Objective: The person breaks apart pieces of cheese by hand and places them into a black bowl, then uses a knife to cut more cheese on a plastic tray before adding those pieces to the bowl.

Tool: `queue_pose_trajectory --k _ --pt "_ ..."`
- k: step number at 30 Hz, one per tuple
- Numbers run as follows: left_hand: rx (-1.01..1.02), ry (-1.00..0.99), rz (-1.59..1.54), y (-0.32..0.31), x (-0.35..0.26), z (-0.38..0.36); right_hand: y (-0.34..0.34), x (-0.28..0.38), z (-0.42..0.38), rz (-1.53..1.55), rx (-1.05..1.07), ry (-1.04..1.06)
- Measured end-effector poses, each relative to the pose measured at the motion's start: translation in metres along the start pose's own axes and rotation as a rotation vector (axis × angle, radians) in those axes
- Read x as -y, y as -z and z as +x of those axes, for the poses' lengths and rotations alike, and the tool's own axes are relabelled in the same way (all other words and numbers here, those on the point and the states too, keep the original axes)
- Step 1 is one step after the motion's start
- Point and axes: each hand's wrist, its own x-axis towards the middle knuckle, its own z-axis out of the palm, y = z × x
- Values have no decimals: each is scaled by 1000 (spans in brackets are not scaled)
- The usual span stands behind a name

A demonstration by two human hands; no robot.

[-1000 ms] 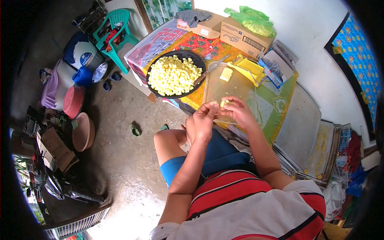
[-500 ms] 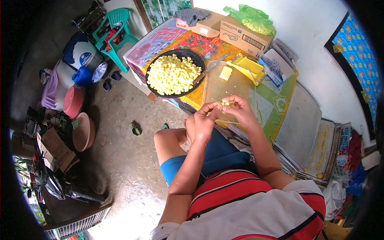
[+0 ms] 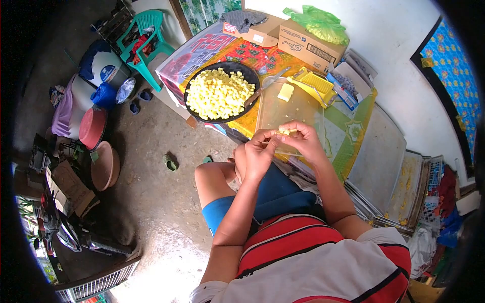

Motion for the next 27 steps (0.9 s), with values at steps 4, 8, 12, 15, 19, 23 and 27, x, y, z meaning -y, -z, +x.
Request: queue_pose_trajectory --k 4,8,12,15,19,23,27 --pt "26 31 -165 3 0 2 0 1 0 0 9 -5" --pt "35 87 -266 1 -1 4 1 3 -1 116 -14 -114" --pt "73 135 -307 0 1 7 4 4 -1 147 -40 -136" --pt "83 174 -342 -1 1 9 5 6 0 184 -54 -161" --pt "89 219 -385 -2 -1 10 6 6 1 238 -51 -201" --pt "91 278 -457 2 -3 12 3 6 5 301 -61 -225" --pt "87 352 -592 8 7 15 0 8 9 357 -82 -236"
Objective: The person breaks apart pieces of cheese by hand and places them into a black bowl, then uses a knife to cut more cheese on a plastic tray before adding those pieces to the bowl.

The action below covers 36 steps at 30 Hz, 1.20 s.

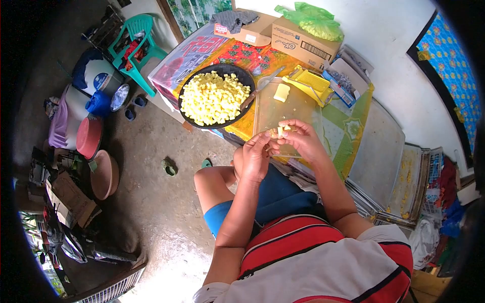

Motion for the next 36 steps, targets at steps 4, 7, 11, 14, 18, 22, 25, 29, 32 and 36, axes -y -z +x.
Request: queue_pose_trajectory --k 4,7,11,14,18,22,25,29,32,36 --pt "-28 112 -153 1 -7 1 4 -4 10 5 -107 -12" --pt "-40 185 -250 5 -8 3 5 0 25 -23 -129 -25" --pt "-58 227 -317 12 -7 7 9 -14 69 -150 -114 62" --pt "-80 236 -311 12 -9 6 8 -35 121 -273 -107 119" --pt "-107 222 -325 14 -13 4 8 -70 192 -414 -102 152" --pt "-123 206 -336 22 -16 3 0 -75 225 -489 -99 87" --pt "-126 201 -345 31 -17 4 -13 -62 228 -519 -114 28" --pt "-118 200 -325 33 -20 6 -13 -59 241 -643 -111 -14" --pt "-130 209 -327 32 -23 8 -14 -51 238 -407 -72 -122" --pt "-141 204 -302 36 -22 11 -9 -51 230 -252 -54 -138"
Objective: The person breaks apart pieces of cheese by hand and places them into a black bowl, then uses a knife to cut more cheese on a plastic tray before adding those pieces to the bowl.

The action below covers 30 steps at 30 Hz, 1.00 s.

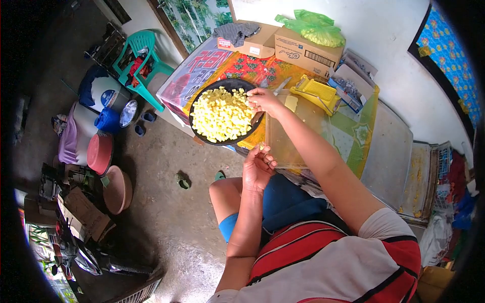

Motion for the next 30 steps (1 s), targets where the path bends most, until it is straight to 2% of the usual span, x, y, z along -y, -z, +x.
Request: queue_pose_trajectory --k 6,8,11,14,17,20,21,24,25,30 --pt "-13 10 30 0 5 4 2 -4 1 54 -10 17" --pt "-21 7 35 -2 3 2 -1 7 -13 135 -44 50" --pt "-55 -15 39 0 -1 0 -7 33 -63 258 -34 -10" --pt "-84 -30 67 -2 -3 -1 18 22 -93 104 131 -129" --pt "-104 -24 133 -6 2 0 21 23 -147 -165 148 -13" --pt "-84 10 167 -7 13 6 14 38 -200 -368 54 156" --pt "-66 21 163 -8 16 8 13 30 -199 -517 5 571" --pt "-34 33 157 -16 24 8 20 30 -228 -653 -72 489" --pt "-37 24 160 -22 26 6 18 30 -233 -733 -130 615" --pt "-29 -9 156 -45 33 -9 12 29 -242 -939 -265 740"
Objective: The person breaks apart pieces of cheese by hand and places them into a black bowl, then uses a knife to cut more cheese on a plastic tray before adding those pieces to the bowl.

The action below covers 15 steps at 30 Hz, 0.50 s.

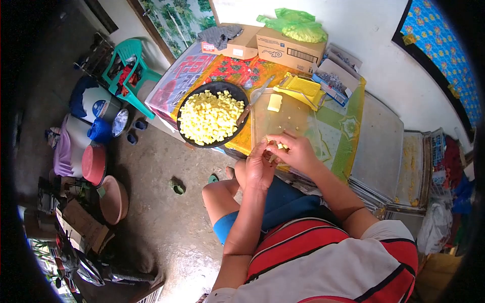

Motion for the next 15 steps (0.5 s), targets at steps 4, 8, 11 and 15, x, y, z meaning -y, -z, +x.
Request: queue_pose_trajectory --k 4,8,11,15 --pt "30 -18 5 -1 1 -7 -3 4 -2 -34 -62 41" --pt "47 -9 -19 -5 -1 -13 -10 4 -3 172 -141 11" --pt "99 -10 -35 -9 -5 -20 -10 8 -3 312 -181 1" --pt "109 -45 29 -11 -6 -24 -5 13 -5 311 -168 3"
